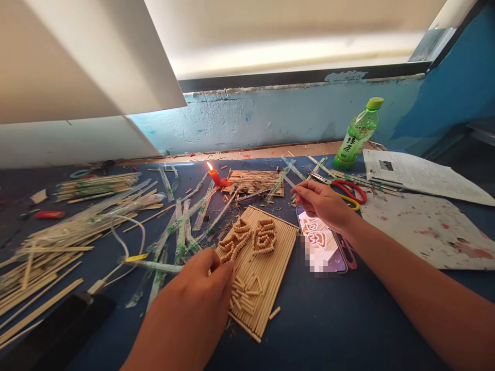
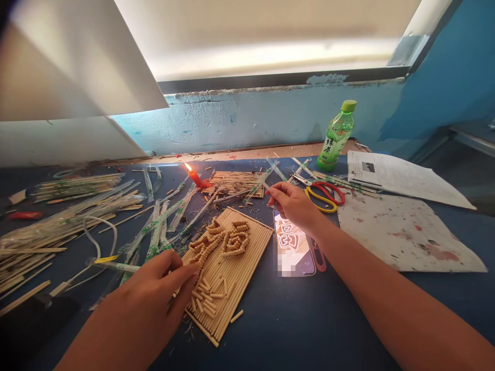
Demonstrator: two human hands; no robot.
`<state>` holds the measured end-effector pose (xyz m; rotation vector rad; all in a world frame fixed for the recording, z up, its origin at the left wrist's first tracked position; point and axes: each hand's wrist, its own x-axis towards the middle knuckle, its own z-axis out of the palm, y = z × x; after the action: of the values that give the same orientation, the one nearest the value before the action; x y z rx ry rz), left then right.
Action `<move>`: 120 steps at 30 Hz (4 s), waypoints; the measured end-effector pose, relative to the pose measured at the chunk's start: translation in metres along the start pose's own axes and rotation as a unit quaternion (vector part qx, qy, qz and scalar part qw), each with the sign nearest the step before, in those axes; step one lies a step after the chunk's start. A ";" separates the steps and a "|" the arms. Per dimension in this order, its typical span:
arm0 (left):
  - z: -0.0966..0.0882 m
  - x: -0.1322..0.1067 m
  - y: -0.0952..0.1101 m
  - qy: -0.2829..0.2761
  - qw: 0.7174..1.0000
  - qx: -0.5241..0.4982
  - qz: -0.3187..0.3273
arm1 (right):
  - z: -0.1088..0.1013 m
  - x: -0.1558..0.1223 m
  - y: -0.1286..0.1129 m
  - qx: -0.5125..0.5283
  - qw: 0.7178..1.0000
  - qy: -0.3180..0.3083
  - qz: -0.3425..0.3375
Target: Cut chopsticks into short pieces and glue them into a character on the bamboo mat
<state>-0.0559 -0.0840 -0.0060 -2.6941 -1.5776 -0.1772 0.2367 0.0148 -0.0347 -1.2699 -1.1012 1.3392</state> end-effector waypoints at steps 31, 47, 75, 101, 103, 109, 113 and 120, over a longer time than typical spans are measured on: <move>-0.010 0.040 0.028 -0.198 0.979 -0.008 0.035 | -0.001 0.000 0.001 -0.008 1.000 -0.007 -0.003; -0.019 0.103 -0.047 0.021 0.876 -0.467 -0.116 | -0.001 0.001 0.003 -0.015 1.000 -0.001 -0.018; 0.016 0.112 -0.078 0.224 0.780 -0.550 -0.199 | 0.066 0.085 -0.036 -0.321 0.920 -0.006 -0.226; 0.023 0.122 -0.101 0.261 0.712 -0.600 -0.254 | 0.120 0.122 -0.031 -0.413 0.848 -0.035 -0.332; 0.022 0.123 -0.101 0.260 0.709 -0.605 -0.253 | 0.120 0.122 -0.031 -0.413 0.846 -0.029 -0.335; 0.024 0.123 -0.102 0.260 0.695 -0.620 -0.253 | 0.124 0.123 -0.029 -0.413 0.843 -0.021 -0.345; 0.025 0.123 -0.102 0.258 0.682 -0.633 -0.259 | 0.126 0.122 -0.029 -0.412 0.842 -0.019 -0.348; 0.023 0.123 -0.100 0.240 0.644 -0.677 -0.262 | 0.123 0.120 -0.028 -0.409 0.849 -0.018 -0.333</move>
<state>-0.0817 0.0735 -0.0205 -1.9397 -2.3888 -2.7489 0.1142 0.1379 -0.0176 -1.2231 -2.0258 0.3388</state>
